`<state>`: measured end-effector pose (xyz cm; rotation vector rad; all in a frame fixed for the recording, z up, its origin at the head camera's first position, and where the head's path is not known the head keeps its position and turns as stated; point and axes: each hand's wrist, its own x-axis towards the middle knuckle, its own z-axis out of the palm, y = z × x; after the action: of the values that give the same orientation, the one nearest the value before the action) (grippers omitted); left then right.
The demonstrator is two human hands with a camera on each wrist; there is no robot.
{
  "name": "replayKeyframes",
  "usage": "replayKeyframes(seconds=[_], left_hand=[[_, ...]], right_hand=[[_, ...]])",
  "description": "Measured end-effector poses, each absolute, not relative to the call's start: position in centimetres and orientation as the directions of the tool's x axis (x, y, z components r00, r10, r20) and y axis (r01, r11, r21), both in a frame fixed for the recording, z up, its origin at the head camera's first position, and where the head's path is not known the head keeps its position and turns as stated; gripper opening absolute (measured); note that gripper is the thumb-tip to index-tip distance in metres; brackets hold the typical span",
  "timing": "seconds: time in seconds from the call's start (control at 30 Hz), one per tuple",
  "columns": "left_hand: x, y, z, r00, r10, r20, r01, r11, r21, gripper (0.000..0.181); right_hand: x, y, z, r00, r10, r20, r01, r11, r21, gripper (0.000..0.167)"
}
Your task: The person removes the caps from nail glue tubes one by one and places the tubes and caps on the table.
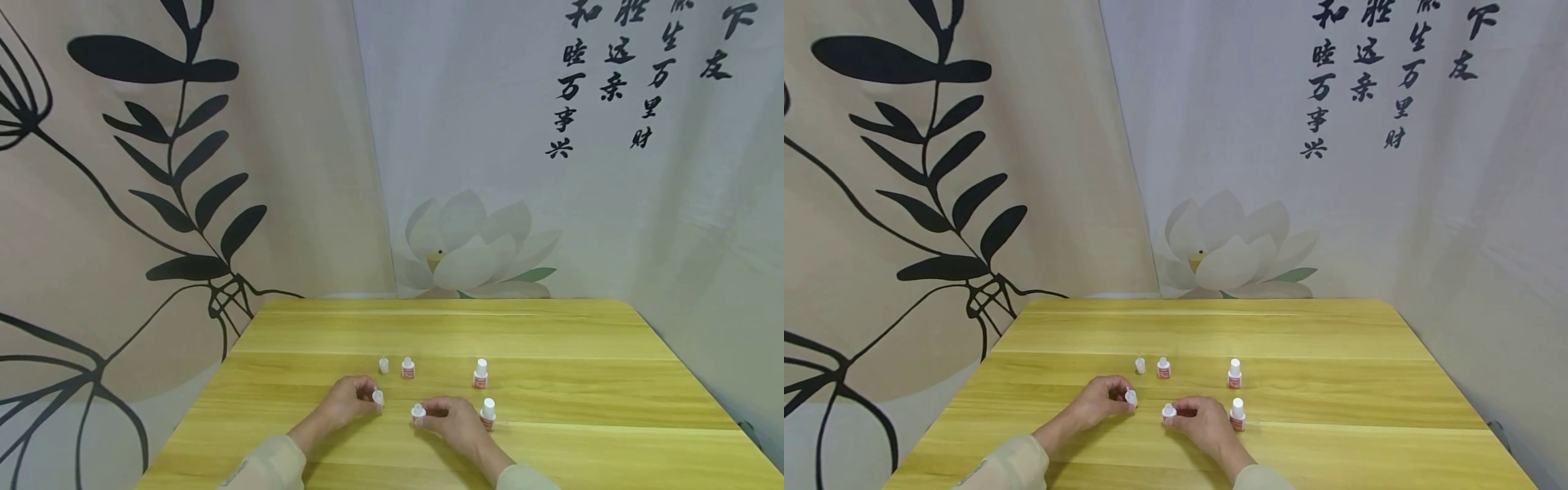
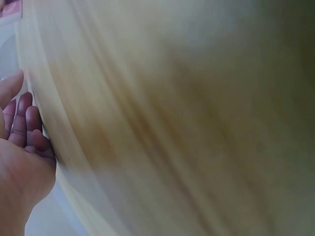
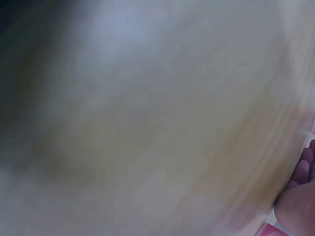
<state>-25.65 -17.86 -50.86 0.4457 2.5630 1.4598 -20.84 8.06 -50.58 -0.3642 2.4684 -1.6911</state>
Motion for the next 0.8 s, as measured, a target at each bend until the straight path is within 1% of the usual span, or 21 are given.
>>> replayKeyframes(seconds=[0.4,0.8], left_hand=[[-25.64,-17.73,-50.73,-0.936,0.350,0.026,0.223,0.537,0.814,0.019],[-25.51,-17.55,-50.63,-0.933,0.357,0.040,0.241,0.539,0.807,0.021]], right_hand=[[-20.93,8.06,-50.77,-0.961,-0.276,0.031,-0.122,0.321,-0.939,0.027],[-20.86,8.03,-50.61,-0.963,-0.267,0.022,-0.116,0.343,-0.932,0.030]])
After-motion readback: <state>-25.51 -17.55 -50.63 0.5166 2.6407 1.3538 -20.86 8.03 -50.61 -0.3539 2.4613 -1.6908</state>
